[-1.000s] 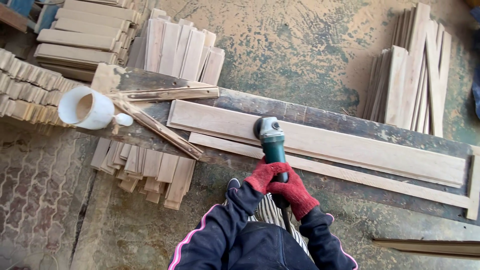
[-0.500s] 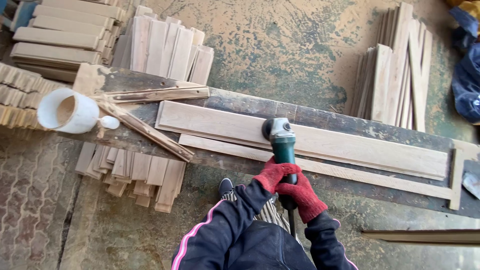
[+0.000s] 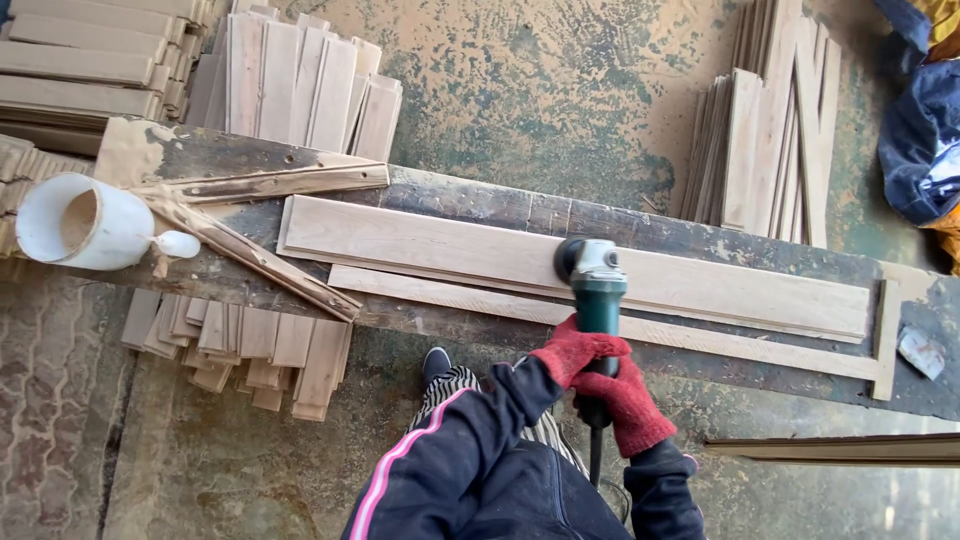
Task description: The recorder is using an angle grinder with a sanding disc to smooth the surfaces of long wooden planks.
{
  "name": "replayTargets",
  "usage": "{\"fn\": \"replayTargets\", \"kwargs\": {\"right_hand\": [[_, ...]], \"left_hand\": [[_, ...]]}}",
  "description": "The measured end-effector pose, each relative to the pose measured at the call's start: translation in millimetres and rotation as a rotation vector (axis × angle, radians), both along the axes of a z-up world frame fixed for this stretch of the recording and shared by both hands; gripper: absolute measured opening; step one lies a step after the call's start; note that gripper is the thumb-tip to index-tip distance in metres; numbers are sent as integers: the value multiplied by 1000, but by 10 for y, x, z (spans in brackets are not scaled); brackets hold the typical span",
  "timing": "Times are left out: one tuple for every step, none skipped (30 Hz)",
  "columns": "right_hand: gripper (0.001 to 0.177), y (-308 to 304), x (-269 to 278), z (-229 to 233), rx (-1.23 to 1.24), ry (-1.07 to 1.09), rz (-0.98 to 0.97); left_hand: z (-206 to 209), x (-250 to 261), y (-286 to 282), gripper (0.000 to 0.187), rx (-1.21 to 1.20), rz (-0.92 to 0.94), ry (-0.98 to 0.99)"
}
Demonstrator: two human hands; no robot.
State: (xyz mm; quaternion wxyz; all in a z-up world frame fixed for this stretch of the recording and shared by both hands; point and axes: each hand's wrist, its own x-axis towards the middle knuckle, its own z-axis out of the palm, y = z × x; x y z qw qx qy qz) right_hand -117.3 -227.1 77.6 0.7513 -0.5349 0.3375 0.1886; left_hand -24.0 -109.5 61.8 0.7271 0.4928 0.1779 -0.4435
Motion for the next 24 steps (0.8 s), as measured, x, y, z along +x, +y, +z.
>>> {"fn": "replayTargets", "kwargs": {"right_hand": [[39, 113, 33, 26, 8, -1, 2], [44, 225, 65, 55, -9, 19, 27], [49, 346, 102, 83, -24, 39, 54], [49, 411, 139, 114, -14, 37, 57], [60, 456, 168, 153, -34, 63, 92], [71, 499, 196, 189, -54, 89, 127], [71, 464, 159, 131, -54, 89, 124], [72, 427, 122, 69, -76, 74, 113], [73, 369, 73, 15, -102, 60, 102], [73, 306, 20, 85, -106, 62, 98], [54, 242, -36, 155, -71, 55, 39], [36, 179, -91, 226, -36, 48, -21], [36, 108, -136, 229, -40, 50, -26], [31, 38, -182, 233, -59, 50, -33], [28, -28, -220, 235, -76, 49, -37], [28, -65, -237, 257, -79, 50, -40], [29, -101, -256, 279, -108, 74, -60], [31, -138, -275, 302, -137, 99, -81], [31, -159, -267, 281, -138, 99, -82], [30, -181, -261, 266, -141, 97, -69], [29, -192, -238, 244, -140, 92, -56], [29, -186, -219, 173, -138, 89, -57], [33, -166, -192, 95, -66, 31, -27], [38, -142, -164, 18, 7, -26, 4]], "left_hand": [[-102, -42, 98, 62, 8, 2, -1], [-200, -85, 198, 57, -29, 72, -25], [-297, -124, 310, 52, -64, 143, -51], [-201, -99, 404, 52, -54, 145, -54], [-101, -81, 474, 58, -19, 119, -5], [-4, -64, 542, 64, 16, 92, 44], [-15, -82, 506, 64, 16, 89, 44], [-29, -100, 469, 56, 4, 95, 31], [-42, -130, 410, 47, -13, 100, 20], [-98, -155, 299, 47, -17, 96, 22], [-155, -183, 186, 42, -51, 86, 9], [-210, -211, 72, 38, -85, 75, -3], [-160, -205, -14, 38, -89, 70, -1], [-108, -200, -99, 45, -41, -23, -17], [-57, -189, -177, 52, 8, -114, -34], [-28, -184, -249, 52, 6, -116, -34], [0, -183, -319, 60, 50, -180, -49], [29, -183, -389, 68, 94, -245, -65], [-28, -192, -407, 68, 93, -246, -65], [-82, -203, -426, 66, 86, -204, -46], [-135, -195, -432, 64, 82, -162, -30], [-147, -192, -365, 64, 84, -163, -34], [-161, -183, -281, 60, 20, -79, -7], [-172, -174, -192, 56, -46, 5, 19]]}}
